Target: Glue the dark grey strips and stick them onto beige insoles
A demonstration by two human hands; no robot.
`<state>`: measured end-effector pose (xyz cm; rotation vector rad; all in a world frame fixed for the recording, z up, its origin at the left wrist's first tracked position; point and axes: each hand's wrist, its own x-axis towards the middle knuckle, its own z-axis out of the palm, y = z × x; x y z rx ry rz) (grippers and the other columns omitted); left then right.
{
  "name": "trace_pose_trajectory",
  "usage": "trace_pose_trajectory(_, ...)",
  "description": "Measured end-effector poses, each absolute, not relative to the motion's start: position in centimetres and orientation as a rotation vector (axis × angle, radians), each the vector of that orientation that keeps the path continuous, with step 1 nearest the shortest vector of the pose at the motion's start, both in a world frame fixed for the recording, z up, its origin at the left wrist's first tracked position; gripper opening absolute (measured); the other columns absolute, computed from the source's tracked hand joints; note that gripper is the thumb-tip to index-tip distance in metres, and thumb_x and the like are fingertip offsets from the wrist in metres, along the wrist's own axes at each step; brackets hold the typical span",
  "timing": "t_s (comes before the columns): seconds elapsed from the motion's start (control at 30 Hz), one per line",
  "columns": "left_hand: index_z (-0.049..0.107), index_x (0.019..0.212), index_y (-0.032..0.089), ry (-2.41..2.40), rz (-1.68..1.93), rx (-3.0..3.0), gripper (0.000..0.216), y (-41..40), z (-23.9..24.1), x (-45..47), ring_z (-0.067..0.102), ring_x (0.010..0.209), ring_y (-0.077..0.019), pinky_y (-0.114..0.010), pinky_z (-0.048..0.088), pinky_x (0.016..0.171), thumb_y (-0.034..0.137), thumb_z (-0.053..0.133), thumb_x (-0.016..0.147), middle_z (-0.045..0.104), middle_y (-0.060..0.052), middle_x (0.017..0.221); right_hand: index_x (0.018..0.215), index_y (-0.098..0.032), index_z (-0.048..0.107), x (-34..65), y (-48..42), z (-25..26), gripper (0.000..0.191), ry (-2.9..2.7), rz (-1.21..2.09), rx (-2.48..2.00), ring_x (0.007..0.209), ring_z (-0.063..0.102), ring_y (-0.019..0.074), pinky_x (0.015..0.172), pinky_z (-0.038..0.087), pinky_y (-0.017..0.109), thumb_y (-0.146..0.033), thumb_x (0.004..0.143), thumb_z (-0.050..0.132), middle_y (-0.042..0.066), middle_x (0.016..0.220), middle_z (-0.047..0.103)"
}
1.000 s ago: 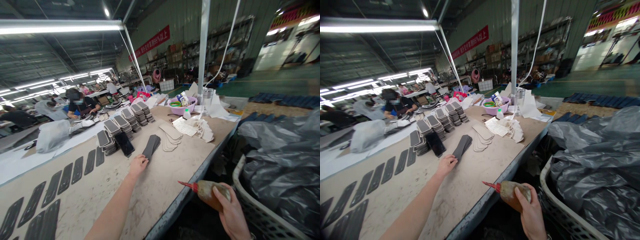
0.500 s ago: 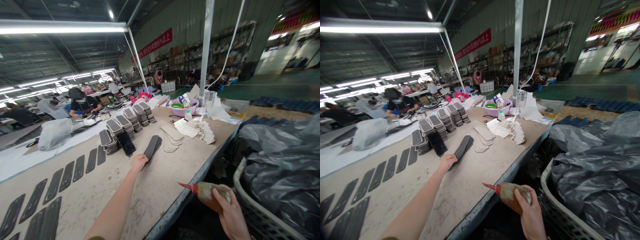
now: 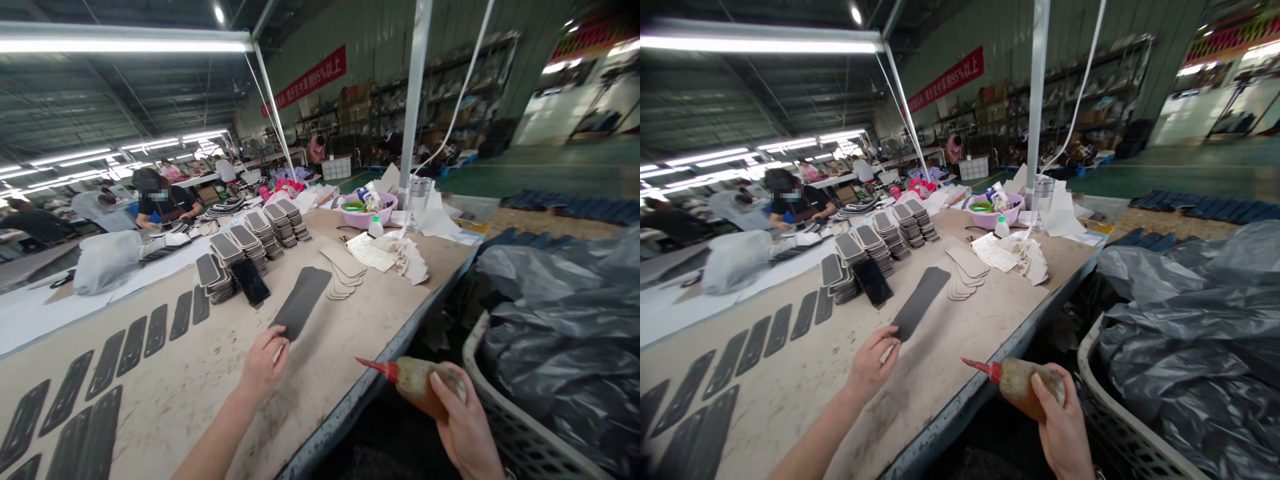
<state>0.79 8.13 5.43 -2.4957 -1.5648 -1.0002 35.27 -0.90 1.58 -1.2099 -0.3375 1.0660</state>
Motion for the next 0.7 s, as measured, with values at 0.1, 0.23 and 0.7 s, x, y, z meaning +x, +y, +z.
trace_pose_trajectory(0.1,0.063,0.086,0.018,-1.435,-0.782,-2.668,0.017,3.1,3.8,0.8,0.06,0.098,-0.0192,-0.034,0.051,0.085,0.015,0.046,0.087,0.062,-0.01,0.106,0.097,-0.025,0.052,34.6,-1.2,1.8,0.046,-0.504,1.01,-1.258,0.069,0.053,0.0137,0.059,0.049,0.022,-0.045,0.064,0.077,-0.002,0.081,0.056)
trace_pose_trajectory(0.23,0.063,0.088,0.019,-1.561,-0.608,-2.74,0.02,-0.7,1.9,0.7,0.062,0.09,-0.0177,-0.032,0.054,0.079,0.016,0.044,0.088,0.061,-0.01,0.107,0.096,-0.023,0.052,32.7,-1.1,2.3,0.038,-0.848,0.876,-1.368,0.068,0.052,0.0137,0.061,0.047,0.023,-0.045,0.072,0.07,-0.001,0.081,0.055)
trace_pose_trajectory(0.7,0.065,0.095,0.016,-1.389,-0.809,-2.688,0.022,-1.0,1.0,1.1,0.058,0.077,-0.0161,-0.036,0.052,0.077,0.012,0.045,0.089,0.067,-0.008,0.087,0.097,-0.022,0.05,24.7,1.4,1.2,0.018,-1.583,0.517,-1.192,0.071,0.056,0.0155,0.064,0.048,0.027,-0.031,0.084,0.059,0.001,0.083,0.055)
